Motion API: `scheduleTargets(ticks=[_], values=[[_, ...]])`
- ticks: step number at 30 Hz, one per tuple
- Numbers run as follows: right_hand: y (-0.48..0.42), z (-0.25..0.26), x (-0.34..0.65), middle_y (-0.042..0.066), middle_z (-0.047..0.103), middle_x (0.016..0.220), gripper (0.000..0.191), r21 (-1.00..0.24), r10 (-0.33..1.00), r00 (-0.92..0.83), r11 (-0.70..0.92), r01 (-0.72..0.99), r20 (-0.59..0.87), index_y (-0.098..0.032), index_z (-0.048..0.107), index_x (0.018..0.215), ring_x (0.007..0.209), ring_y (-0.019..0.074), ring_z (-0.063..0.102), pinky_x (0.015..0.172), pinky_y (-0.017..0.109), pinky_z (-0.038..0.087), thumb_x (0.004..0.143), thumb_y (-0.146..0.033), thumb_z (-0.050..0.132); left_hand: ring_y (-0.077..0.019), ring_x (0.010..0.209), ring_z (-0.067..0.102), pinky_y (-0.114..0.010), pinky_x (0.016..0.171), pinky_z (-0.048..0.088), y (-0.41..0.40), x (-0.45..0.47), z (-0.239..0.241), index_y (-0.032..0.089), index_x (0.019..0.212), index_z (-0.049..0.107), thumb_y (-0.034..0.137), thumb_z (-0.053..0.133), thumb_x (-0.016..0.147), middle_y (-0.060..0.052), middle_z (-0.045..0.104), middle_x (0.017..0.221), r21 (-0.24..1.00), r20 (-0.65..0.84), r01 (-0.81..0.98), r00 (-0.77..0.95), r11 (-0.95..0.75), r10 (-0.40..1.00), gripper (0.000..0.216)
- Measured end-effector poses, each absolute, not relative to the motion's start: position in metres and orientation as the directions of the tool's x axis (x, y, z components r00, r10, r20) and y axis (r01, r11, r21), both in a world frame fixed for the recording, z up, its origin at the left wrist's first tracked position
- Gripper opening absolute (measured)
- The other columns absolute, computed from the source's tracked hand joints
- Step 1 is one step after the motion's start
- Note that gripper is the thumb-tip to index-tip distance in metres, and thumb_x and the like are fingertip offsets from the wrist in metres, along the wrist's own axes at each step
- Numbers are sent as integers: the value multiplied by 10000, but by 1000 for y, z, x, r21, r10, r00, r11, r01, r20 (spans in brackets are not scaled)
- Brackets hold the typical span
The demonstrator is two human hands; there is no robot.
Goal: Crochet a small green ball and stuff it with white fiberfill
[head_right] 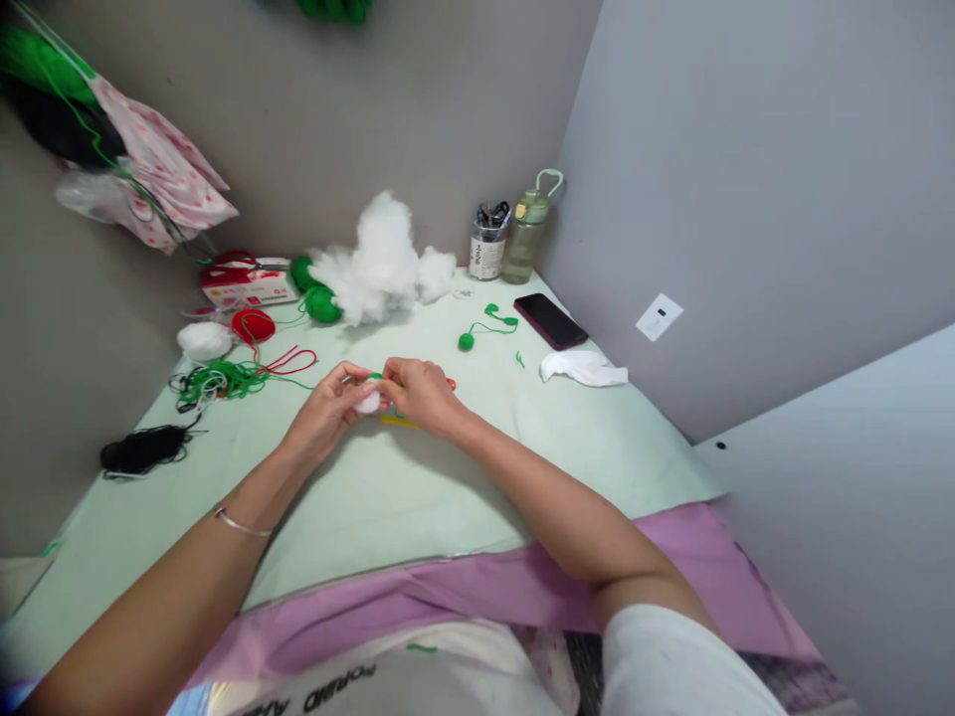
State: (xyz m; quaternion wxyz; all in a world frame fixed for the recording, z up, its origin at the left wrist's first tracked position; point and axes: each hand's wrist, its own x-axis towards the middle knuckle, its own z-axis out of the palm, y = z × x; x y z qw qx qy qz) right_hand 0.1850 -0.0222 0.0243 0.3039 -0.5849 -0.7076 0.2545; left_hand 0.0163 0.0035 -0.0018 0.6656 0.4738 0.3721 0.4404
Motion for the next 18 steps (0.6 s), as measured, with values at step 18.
scheduleTargets(ticks=[18], values=[[-23, 15, 174, 9, 683, 752, 92, -597, 979, -130, 197, 778, 155, -217, 694, 927, 699, 165, 531, 676, 275, 257, 935, -281, 628, -136, 623, 608, -235, 559, 497, 2, 22, -9, 206, 788, 554, 275, 783, 640, 45, 610, 699, 951, -108, -265, 201, 161, 974, 282]])
